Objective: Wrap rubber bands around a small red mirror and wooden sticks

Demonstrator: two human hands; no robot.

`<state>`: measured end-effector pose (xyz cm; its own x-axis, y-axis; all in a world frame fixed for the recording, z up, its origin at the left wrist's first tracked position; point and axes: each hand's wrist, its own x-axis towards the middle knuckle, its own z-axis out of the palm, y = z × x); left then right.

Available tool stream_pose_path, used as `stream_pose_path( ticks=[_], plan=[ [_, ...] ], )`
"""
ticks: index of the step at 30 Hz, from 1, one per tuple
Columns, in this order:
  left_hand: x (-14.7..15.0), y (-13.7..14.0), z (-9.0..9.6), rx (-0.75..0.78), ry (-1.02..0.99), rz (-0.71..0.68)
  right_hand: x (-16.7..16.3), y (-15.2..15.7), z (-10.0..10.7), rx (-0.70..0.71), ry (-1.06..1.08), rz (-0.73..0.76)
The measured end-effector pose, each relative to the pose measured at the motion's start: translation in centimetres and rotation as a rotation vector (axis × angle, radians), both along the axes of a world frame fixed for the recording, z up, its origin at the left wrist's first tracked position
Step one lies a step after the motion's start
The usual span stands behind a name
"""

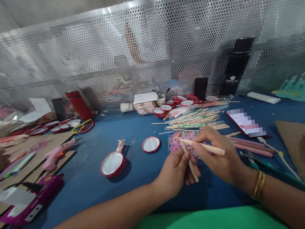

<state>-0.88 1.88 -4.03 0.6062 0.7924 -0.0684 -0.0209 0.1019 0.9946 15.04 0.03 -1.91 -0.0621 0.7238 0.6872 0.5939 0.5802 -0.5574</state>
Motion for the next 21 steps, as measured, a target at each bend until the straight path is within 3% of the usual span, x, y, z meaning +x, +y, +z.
stream_pose_path(
  ticks=[21],
  plan=[
    [0.01,-0.08,-0.07,-0.013,-0.01,0.01,0.04,0.17,-0.19,0.032,0.01,-0.006]
  ],
)
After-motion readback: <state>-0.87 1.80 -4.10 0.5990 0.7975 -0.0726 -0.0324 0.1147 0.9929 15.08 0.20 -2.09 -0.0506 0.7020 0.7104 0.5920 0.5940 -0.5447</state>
